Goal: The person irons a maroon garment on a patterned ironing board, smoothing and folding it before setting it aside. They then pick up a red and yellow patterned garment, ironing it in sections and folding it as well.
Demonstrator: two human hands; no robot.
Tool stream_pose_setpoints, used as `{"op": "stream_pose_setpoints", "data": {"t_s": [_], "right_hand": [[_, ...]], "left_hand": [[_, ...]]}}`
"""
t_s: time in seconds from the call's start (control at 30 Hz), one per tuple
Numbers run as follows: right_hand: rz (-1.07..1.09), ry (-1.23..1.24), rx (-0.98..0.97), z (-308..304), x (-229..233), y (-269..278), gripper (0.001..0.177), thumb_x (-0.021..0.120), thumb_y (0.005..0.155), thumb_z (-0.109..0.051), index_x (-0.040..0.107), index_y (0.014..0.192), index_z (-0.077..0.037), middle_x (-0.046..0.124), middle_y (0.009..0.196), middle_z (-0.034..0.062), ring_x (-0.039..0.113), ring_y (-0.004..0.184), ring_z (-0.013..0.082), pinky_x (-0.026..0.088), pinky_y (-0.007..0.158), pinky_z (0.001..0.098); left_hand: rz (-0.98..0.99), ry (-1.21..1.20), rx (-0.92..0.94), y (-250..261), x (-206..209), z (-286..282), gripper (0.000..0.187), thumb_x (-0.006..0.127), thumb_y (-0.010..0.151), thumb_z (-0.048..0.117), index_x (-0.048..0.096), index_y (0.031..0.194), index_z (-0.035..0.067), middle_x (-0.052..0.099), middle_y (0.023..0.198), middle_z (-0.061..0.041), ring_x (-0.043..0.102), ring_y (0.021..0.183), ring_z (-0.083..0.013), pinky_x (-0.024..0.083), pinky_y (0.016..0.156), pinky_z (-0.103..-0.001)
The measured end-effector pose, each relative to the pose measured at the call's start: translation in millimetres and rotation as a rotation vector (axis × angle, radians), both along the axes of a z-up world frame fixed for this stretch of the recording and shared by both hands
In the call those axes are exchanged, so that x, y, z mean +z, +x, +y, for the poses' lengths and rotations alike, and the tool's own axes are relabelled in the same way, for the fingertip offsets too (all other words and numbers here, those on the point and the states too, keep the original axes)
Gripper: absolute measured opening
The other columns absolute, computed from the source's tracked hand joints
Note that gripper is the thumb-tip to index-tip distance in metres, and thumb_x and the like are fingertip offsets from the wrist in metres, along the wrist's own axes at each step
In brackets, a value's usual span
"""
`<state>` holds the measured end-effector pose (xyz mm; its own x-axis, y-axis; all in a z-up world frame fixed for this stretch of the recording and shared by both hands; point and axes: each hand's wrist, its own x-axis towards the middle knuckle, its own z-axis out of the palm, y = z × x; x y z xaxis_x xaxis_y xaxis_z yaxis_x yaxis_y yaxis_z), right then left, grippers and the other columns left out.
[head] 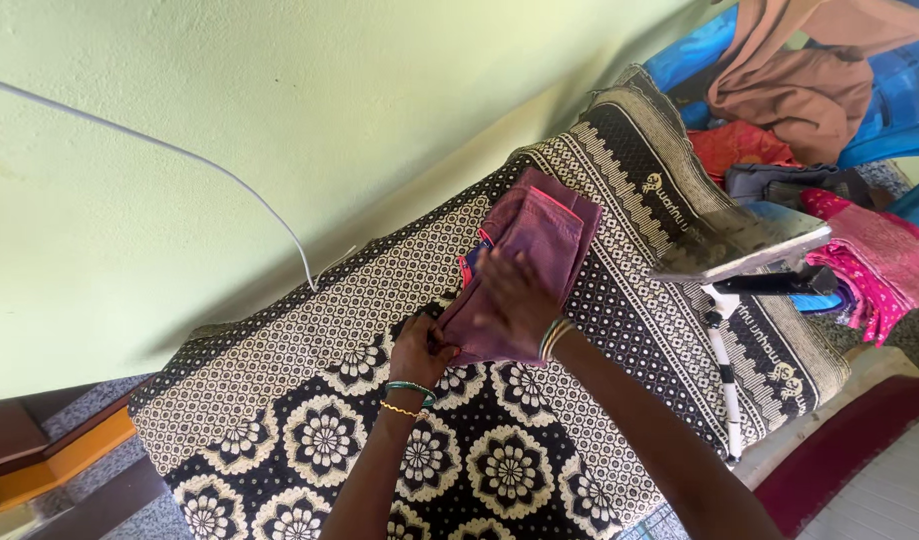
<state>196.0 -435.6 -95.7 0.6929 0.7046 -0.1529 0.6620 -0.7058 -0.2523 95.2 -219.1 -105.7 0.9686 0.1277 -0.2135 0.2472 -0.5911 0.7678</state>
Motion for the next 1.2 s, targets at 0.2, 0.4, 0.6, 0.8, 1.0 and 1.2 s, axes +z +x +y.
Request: {"op": "stream_pose_setpoints", "data": {"t_s": [0.2,0.4,0.6,0.8,1.0,1.2], "right_hand": [[-0.2,0.017,-0.213,-35.5,-18.7,68.2,0.091,0.028,0.1,-0.069,0.022,0.161,-0.001,0.015,0.17,0.0179,0.009,0.158,0.0316,0.004,0.125,0.0544],[-0.423,0.235,-0.449,-68.0,-2.1,66.0,0.07,0.042,0.108,-0.047,0.037,0.155,0.004,0.033,0.164,0.0241,0.025,0.153,0.0414,0.019,0.125,0.0575],[-0.313,0.791,-0.539,-155.3,-7.9,-94.9,0.055,0.056,0.071,0.016,0.064,0.12,-0.009,0.066,0.118,0.0127,0.06,0.116,0.0326,0.047,0.104,0.045],[-0.244,0.871,-1.244,-291.3,-26.4,-107.1,0.06,0.076,0.081,0.006,0.049,0.133,-0.003,0.055,0.121,0.0064,0.056,0.102,0.0173,0.049,0.086,0.0289],[0.026,1.192,-0.897,-311.4,-4.9,-25.3,0.035,0.07,0.106,-0.01,0.06,0.137,0.004,0.067,0.127,0.0056,0.06,0.116,0.012,0.048,0.102,0.0256],[0.104,1.151,-0.921,-295.9,16.7,-8.8,0.011,0.069,0.107,-0.009,0.066,0.112,0.0,0.071,0.1,0.0035,0.065,0.09,0.0094,0.052,0.085,0.0249]], "left_hand": [[0.084,0.015,0.017,5.0,1.6,-3.4,0.04,0.092,0.064,0.01,0.057,0.083,0.006,0.064,0.09,-0.009,0.068,0.076,-0.0273,0.058,0.072,-0.04],[0.061,-0.003,0.026,8.6,0.3,-1.1,0.042,0.095,0.059,0.009,0.058,0.079,0.006,0.064,0.089,-0.009,0.067,0.076,-0.0258,0.058,0.07,-0.04],[0.183,0.156,0.055,9.3,17.3,-12.0,0.03,0.08,0.068,0.014,0.06,0.09,0.012,0.063,0.099,-0.008,0.063,0.09,-0.0275,0.046,0.09,-0.052],[-0.089,0.319,0.286,-7.1,29.1,-69.3,0.051,0.067,0.075,0.022,0.057,0.122,0.003,0.053,0.131,-0.018,0.039,0.134,-0.0359,0.022,0.113,-0.06],[-0.202,0.426,0.101,-7.0,7.0,-121.9,0.078,0.042,0.1,0.053,0.035,0.154,-0.002,0.03,0.164,-0.02,0.012,0.157,-0.0375,-0.001,0.121,-0.065],[-0.225,0.434,0.008,0.9,2.6,-138.5,0.084,0.033,0.102,0.059,0.026,0.16,-0.001,0.024,0.169,-0.018,0.009,0.159,-0.0346,-0.009,0.123,-0.063]]}}
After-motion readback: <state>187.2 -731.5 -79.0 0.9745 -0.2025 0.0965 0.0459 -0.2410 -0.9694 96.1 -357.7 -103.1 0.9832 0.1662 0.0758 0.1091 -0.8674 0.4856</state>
